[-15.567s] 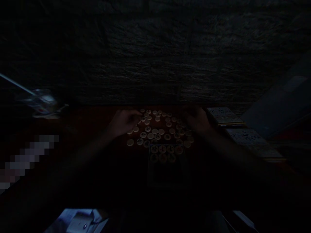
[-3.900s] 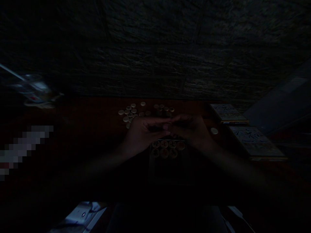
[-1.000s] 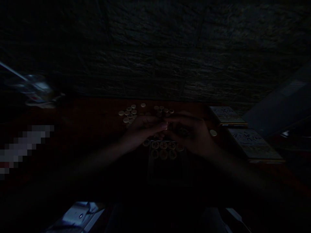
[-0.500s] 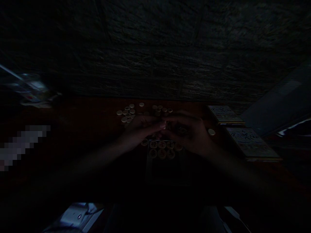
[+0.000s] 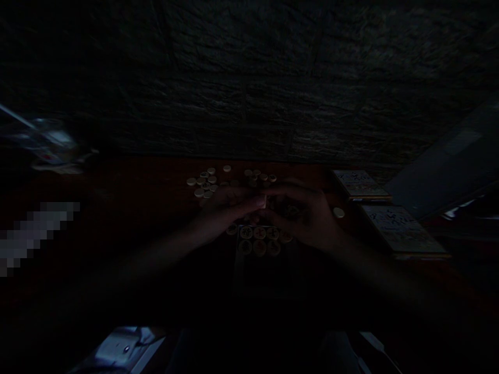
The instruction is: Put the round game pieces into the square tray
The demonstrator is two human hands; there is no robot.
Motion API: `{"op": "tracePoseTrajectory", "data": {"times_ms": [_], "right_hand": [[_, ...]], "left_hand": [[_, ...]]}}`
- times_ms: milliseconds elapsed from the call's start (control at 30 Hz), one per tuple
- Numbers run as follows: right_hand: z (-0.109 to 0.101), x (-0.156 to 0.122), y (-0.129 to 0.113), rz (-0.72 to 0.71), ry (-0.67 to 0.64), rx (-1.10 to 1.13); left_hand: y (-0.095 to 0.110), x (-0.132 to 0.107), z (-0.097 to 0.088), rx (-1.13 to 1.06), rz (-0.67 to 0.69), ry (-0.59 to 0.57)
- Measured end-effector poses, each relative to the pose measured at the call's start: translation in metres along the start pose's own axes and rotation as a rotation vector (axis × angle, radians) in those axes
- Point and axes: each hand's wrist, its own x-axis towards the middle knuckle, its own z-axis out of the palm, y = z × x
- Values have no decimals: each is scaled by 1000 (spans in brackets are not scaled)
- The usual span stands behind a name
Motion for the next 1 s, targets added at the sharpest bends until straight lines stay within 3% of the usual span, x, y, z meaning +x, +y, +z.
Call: {"op": "tracePoseTrajectory", "data": {"times_ms": [1000], "right_hand": [[0,0,3,-10,-19,13]], "left_hand": [[-1,0,-2,73,6,25]]}}
